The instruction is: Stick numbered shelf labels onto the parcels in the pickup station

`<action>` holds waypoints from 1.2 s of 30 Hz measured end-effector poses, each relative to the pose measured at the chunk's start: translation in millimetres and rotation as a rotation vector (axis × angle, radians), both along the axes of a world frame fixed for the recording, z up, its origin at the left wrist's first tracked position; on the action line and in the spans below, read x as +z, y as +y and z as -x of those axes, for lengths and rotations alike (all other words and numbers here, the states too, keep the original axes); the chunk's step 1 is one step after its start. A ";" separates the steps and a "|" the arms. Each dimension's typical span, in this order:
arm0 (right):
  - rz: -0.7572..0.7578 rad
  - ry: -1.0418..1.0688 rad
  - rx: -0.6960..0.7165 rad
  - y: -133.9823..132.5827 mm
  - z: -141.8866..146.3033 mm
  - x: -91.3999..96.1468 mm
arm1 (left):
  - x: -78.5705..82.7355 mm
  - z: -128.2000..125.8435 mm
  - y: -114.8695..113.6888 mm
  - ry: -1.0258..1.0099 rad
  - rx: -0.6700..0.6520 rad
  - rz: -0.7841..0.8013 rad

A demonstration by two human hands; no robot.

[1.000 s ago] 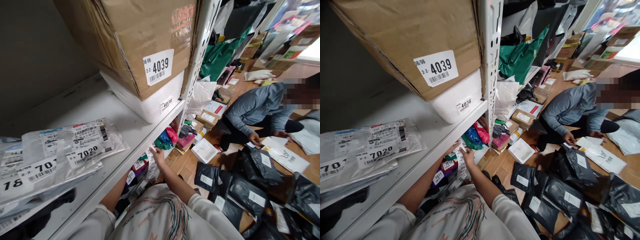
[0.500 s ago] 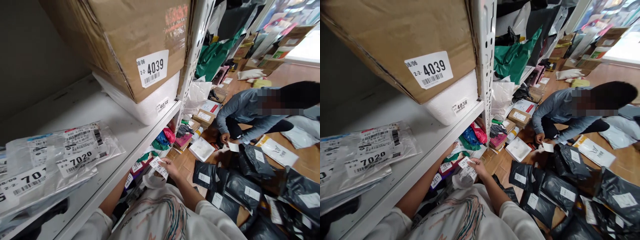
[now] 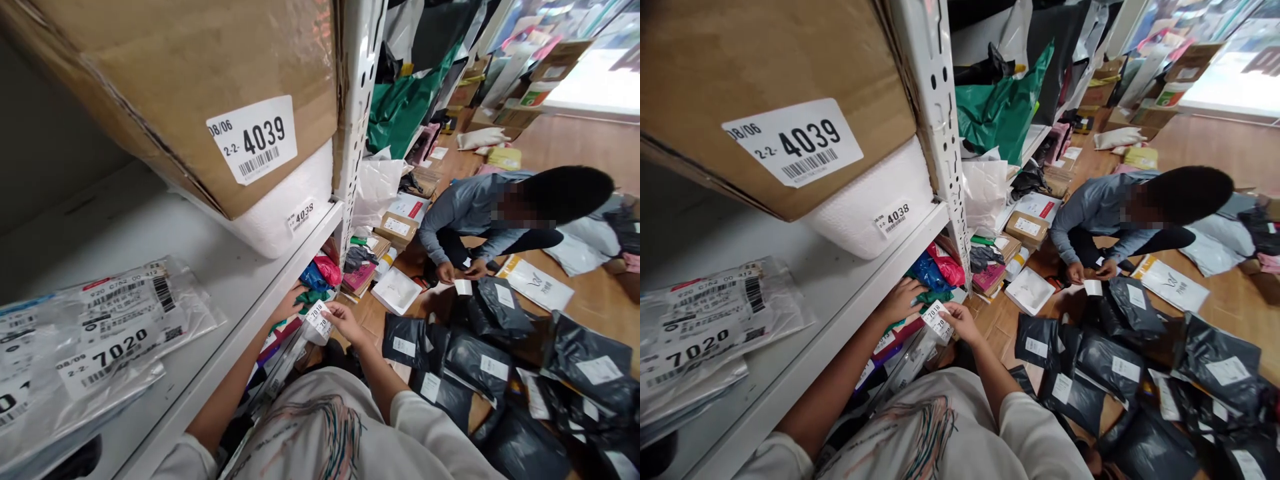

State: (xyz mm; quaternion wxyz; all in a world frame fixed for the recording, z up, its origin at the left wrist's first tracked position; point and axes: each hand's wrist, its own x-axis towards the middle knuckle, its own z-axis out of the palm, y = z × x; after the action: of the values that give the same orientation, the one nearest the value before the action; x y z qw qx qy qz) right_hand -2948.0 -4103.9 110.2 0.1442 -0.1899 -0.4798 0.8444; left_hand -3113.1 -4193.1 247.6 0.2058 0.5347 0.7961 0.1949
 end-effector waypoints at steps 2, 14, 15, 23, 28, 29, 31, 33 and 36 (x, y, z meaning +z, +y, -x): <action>0.016 0.006 -0.015 -1.1 6.4 0.6 | -2.2 4.3 0.2 -0.018 -0.095 0.032; 0.092 -0.077 -0.091 -16.1 46.0 -26.9 | -20.9 5.9 3.3 -0.138 0.047 0.050; 0.096 -0.082 -0.099 -19.0 46.9 -30.3 | -22.9 4.6 3.3 -0.130 0.077 0.049; 0.144 -0.047 -0.252 -33.0 59.4 -36.0 | -30.8 -1.8 -0.8 -0.075 0.135 0.036; 0.180 0.000 -0.216 -26.2 54.6 -29.7 | -30.8 1.8 3.9 -0.029 0.091 0.090; 0.188 -0.003 -0.207 -25.6 53.6 -30.3 | -30.8 2.9 4.5 -0.020 0.086 0.101; 0.207 -0.018 -0.194 -26.2 53.3 -33.4 | -32.0 4.7 4.7 0.007 0.087 0.124; 0.226 -0.041 -0.193 -28.5 55.2 -37.9 | -35.7 5.5 4.0 0.052 0.092 0.146; 0.248 -0.093 -0.230 -32.3 58.3 -42.8 | -45.8 4.0 2.5 0.146 0.106 0.177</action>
State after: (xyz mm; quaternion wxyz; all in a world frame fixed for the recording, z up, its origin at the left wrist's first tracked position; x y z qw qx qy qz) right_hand -3006.3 -4136.2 67.5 0.1930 -0.2990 -0.3532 0.8652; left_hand -3117.1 -4190.6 201.8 0.1831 0.4844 0.8502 0.0952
